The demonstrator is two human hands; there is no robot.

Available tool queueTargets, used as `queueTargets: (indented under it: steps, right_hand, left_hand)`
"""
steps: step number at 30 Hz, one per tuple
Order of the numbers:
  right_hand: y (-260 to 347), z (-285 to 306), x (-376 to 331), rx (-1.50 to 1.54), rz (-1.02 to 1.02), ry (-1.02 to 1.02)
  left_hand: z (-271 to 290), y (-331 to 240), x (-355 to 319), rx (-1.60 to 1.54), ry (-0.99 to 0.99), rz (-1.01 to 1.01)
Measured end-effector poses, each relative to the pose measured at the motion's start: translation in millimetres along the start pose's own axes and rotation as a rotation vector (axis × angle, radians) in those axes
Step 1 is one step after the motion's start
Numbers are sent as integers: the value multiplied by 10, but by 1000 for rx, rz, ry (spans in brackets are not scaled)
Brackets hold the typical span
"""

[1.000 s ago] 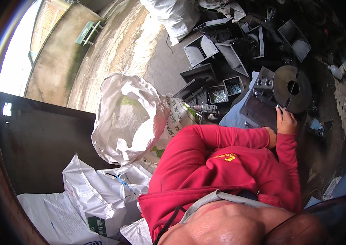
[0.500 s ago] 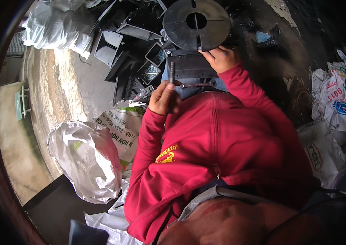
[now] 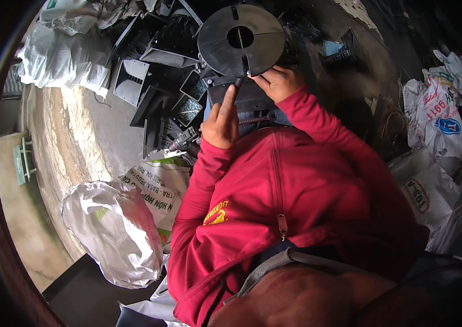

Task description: The person assembles a metal component by inserting bolts and tightening them with a wrench. They repeatedly adjust the position of the parts and tighten multiple bolts to secure the assembly.

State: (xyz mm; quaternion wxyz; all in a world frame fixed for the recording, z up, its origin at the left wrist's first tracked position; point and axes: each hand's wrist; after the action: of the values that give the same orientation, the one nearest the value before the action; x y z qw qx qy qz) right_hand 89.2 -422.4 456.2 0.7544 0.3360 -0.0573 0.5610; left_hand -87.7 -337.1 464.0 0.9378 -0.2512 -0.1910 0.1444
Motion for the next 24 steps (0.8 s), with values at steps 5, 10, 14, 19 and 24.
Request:
queueTargets:
  steps: [5, 10, 14, 19, 24]
  right_hand:
    - [-38, -103, 41, 136, 30, -116]
    - [-57, -42, -17, 53, -34, 17]
    - [-64, -91, -56, 109, -53, 42]
    - [-165, -207, -52, 164, -23, 34]
    - [-130, -104, -51, 106, -40, 80]
  left_hand:
    - [47, -46, 78, -57, -2, -27]
    - [-129, 52, 139, -46, 11, -77]
    - [-97, 18, 95, -94, -75, -100]
    - [-126, -4, 135, -139, -154, -146]
    - [-135, 62, 144, -58, -27, -81]
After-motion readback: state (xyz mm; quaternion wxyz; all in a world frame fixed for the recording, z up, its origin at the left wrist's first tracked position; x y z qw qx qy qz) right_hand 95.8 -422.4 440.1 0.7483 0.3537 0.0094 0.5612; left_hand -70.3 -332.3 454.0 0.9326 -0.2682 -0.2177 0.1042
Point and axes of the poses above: each hand's wrist, its own x-axis towards the middle knuckle, its own z-axis out of the back of the hand, y = z × x, and after that the axes turned 15 degrees about y, right-handed
